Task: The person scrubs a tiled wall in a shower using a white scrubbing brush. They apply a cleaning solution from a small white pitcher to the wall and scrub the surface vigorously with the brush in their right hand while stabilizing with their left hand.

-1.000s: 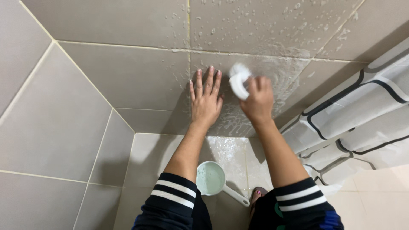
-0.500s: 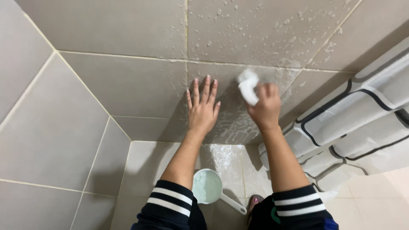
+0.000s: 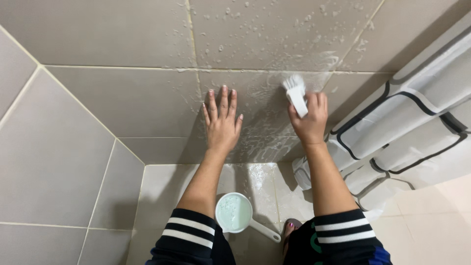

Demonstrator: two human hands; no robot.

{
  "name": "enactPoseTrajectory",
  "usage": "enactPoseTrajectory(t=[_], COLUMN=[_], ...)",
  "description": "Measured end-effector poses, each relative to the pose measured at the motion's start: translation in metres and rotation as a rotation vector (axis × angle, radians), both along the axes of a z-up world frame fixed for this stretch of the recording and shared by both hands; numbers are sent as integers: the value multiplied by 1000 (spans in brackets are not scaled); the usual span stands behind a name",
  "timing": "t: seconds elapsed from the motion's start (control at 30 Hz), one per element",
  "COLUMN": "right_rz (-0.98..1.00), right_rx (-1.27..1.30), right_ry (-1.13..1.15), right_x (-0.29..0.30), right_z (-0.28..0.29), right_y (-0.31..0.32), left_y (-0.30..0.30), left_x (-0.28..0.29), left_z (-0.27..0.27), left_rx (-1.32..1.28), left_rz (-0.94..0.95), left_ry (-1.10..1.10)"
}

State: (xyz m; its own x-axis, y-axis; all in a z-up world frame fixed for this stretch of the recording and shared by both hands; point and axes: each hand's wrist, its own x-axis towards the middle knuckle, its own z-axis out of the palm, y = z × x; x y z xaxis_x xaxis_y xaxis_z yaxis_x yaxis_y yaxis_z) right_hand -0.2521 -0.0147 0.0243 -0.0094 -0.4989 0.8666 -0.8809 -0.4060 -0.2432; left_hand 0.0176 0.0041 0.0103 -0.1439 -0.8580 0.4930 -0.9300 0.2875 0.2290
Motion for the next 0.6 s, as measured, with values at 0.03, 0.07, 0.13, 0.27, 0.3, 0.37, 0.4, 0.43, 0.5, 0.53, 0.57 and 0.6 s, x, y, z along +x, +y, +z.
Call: enactPoseTrajectory(t=[0.03, 0.07, 0.13, 0.27, 0.3, 0.37, 0.4, 0.43, 0.5, 0.53, 0.57, 0.6], right_rz=[-2, -31, -57, -74, -61, -53, -44, -43, -97, -96, -102, -108], right_rx=[0, -40, -82, -143, -147, -111, -74, -75, -80, -78, -135, -192], right_ry=[-2, -96, -192, -379, -335, -281, -227, -228, -304, -305, -380, -455], right_x=[-8, -16, -19, -16, -18, -22, -24, -27, -33, -32, -31, -30], right_z=[-7, -13, 0, 40, 45, 17, 3, -5, -22, -12, -2, 8], right_y=[-3, -7, -8, 2, 1, -6, -9, -8, -5, -5, -5, -6], left_y=[0, 0, -3, -1, -1, -1, -1, -1, 0, -1, -1, -2], left_x=[-2, -3, -3, -4, -3, -3, -3, -3, -3, -3, -4, -4], left_z=[-1, -1, -1, -5, -4, -2, -2, -1, -1, -2, -3, -4], left_rx=[0, 13, 24, 6, -5, 3, 10, 9, 5, 7, -3, -12], left_rz=[-2, -2, 2, -2, -5, -11, -15, -14, -13, -11, -9, -7], left_ry=[-2, 6, 13, 8, 4, 13, 23, 23, 21, 20, 17, 14])
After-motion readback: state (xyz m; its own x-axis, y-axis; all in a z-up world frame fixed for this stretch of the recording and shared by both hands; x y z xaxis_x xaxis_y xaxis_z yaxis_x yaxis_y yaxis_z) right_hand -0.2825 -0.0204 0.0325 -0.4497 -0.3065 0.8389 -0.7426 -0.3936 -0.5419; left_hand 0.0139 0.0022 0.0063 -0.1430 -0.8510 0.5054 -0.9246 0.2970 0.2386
